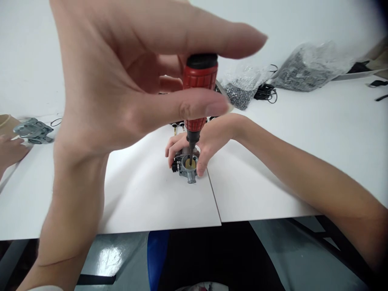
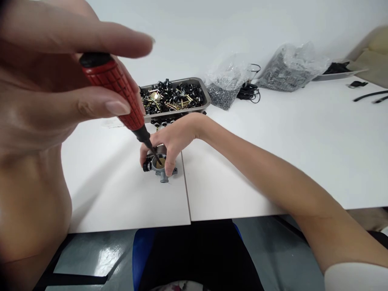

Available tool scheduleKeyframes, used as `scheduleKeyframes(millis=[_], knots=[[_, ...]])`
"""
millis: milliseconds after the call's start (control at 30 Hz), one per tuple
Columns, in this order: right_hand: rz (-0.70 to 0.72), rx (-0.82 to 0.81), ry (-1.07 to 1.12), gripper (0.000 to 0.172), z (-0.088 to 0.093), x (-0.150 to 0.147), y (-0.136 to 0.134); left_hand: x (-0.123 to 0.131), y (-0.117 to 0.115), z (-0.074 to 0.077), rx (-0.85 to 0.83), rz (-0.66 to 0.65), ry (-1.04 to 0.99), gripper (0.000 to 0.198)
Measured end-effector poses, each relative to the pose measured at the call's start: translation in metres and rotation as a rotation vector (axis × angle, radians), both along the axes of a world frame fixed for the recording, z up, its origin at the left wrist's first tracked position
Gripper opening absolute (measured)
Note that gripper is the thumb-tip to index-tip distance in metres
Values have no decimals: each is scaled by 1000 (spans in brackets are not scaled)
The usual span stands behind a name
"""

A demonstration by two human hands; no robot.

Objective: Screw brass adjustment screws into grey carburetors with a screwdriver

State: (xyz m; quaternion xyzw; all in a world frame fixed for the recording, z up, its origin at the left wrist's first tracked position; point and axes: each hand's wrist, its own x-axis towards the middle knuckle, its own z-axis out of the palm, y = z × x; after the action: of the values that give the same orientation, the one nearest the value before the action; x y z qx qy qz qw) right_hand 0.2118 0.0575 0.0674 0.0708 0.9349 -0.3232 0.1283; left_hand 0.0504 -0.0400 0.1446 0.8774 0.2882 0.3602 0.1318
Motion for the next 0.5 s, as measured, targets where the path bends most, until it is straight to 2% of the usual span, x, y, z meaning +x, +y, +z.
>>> scheduleKeyframes(millis=[133, 200, 367, 500], knots=[[19, -46, 1, 65, -1, 0, -1, 2, -1, -3, -149, -20, -151, 39], [36, -96, -4, 61, -1, 0, -2, 6, -3, -3, -166, -74, -158, 33], [-37, -202, 8, 63, 0, 0, -4, 10, -7, 0, -171, -155, -68, 40], [-8, -202, 28, 59, -1, 0, -3, 4, -9, 0, -109, -188, -30, 47]])
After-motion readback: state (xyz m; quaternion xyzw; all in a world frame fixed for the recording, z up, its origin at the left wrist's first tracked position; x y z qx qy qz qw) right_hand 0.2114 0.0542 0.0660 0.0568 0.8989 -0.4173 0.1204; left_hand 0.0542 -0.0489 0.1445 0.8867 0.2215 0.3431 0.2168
